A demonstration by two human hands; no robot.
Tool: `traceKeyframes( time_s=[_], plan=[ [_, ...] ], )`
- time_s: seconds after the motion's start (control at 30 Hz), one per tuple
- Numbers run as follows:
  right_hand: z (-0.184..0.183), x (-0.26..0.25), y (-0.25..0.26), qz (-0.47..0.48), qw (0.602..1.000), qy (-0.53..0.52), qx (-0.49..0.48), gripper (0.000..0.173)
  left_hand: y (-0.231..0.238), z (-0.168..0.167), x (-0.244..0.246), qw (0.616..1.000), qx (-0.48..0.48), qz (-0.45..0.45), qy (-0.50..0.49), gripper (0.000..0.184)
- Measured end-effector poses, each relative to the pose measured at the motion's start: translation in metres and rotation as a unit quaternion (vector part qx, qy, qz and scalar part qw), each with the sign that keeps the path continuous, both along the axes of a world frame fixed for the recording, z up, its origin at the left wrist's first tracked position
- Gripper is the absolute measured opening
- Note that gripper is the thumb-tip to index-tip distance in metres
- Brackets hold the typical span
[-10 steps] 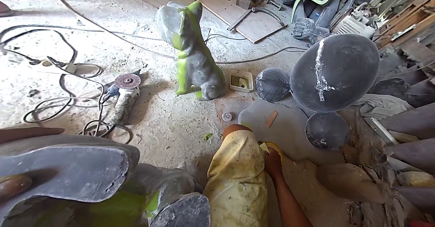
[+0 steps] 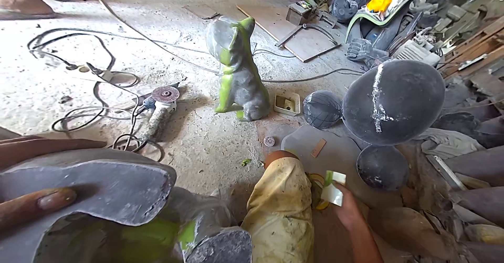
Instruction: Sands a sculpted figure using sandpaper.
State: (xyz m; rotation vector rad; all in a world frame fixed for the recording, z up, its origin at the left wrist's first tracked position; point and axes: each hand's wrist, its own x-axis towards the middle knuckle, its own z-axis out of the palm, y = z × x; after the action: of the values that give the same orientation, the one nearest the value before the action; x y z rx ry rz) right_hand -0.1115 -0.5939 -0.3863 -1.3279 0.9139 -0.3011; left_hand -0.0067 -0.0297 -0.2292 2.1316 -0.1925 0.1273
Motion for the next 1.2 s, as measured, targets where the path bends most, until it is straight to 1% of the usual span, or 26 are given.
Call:
traceKeyframes(
  time_s=[0.07, 0.1, 0.17, 0.2, 0.23, 0.27, 0.3, 0.33, 0.4, 0.47, 0.5, 0.57, 0.67, 0.73, 0.8, 0.87, 0.93, 0.97, 1.07, 1.2],
  plan=[
    [0.040, -0.001, 0.001, 0.020, 0.997, -0.075, -0.005, 0.029, 0.016, -0.007, 0.009, 0.999, 0.019, -0.037, -0.009, 0.045],
    [0.064, 0.002, 0.009, 0.037, 0.994, -0.104, -0.022, 0.026, 0.027, -0.004, 0.015, 0.996, 0.062, -0.060, -0.014, 0.049],
    [0.114, 0.007, 0.038, 0.098, 0.979, -0.169, -0.055, 0.021, 0.038, 0.016, 0.023, 0.984, 0.140, -0.114, 0.001, 0.051],
    [0.137, 0.010, 0.055, 0.154, 0.963, -0.210, -0.067, 0.019, 0.041, 0.021, 0.027, 0.977, 0.157, -0.143, -0.013, 0.052],
    [0.157, 0.013, 0.072, 0.236, 0.936, -0.251, -0.075, 0.019, 0.045, 0.016, 0.033, 0.967, 0.176, -0.173, -0.057, 0.054],
    [0.174, 0.019, 0.085, 0.344, 0.892, -0.279, -0.090, 0.022, 0.044, 0.012, 0.036, 0.963, 0.176, -0.187, -0.077, 0.058],
    [0.187, 0.027, 0.100, 0.453, 0.833, -0.293, -0.124, 0.025, 0.041, 0.011, 0.037, 0.963, 0.170, -0.193, -0.081, 0.061],
    [0.199, 0.036, 0.117, 0.538, 0.772, -0.295, -0.164, 0.027, 0.038, 0.012, 0.037, 0.962, 0.166, -0.200, -0.080, 0.063],
    [0.215, 0.050, 0.154, 0.642, 0.678, -0.272, -0.234, 0.026, 0.032, 0.012, 0.037, 0.961, 0.167, -0.205, -0.076, 0.066],
    [0.208, 0.064, 0.177, 0.702, 0.606, -0.257, -0.272, 0.027, 0.031, 0.012, 0.037, 0.959, 0.164, -0.215, -0.080, 0.065],
    [0.197, 0.071, 0.184, 0.720, 0.579, -0.261, -0.280, 0.028, 0.031, 0.012, 0.036, 0.959, 0.162, -0.218, -0.082, 0.065],
    [0.178, 0.081, 0.194, 0.748, 0.538, -0.268, -0.282, 0.028, 0.033, 0.011, 0.035, 0.958, 0.157, -0.223, -0.088, 0.064],
    [0.163, 0.089, 0.210, 0.776, 0.497, -0.274, -0.275, 0.031, 0.033, 0.013, 0.032, 0.958, 0.163, -0.220, -0.082, 0.066],
    [0.161, 0.094, 0.222, 0.780, 0.480, -0.280, -0.286, 0.029, 0.032, 0.014, 0.031, 0.957, 0.162, -0.226, -0.083, 0.065],
    [0.162, 0.097, 0.232, 0.784, 0.468, -0.283, -0.293, 0.022, 0.029, 0.015, 0.031, 0.954, 0.163, -0.236, -0.090, 0.064],
    [0.161, 0.099, 0.238, 0.804, 0.448, -0.264, -0.289, 0.023, 0.024, 0.016, 0.026, 0.953, 0.166, -0.235, -0.096, 0.063],
    [0.160, 0.099, 0.239, 0.826, 0.412, -0.239, -0.302, 0.030, 0.016, 0.014, 0.011, 0.963, 0.147, -0.195, -0.117, 0.054],
    [0.161, 0.098, 0.240, 0.833, 0.393, -0.228, -0.316, 0.033, 0.014, 0.014, 0.008, 0.964, 0.143, -0.187, -0.121, 0.053],
    [0.172, 0.098, 0.241, 0.838, 0.331, -0.216, -0.375, 0.041, 0.018, 0.017, 0.025, 0.953, 0.174, -0.232, -0.089, 0.064],
    [0.186, 0.098, 0.234, 0.836, 0.271, -0.211, -0.428, 0.040, 0.015, 0.018, 0.028, 0.952, 0.181, -0.232, -0.086, 0.067]
  ],
)
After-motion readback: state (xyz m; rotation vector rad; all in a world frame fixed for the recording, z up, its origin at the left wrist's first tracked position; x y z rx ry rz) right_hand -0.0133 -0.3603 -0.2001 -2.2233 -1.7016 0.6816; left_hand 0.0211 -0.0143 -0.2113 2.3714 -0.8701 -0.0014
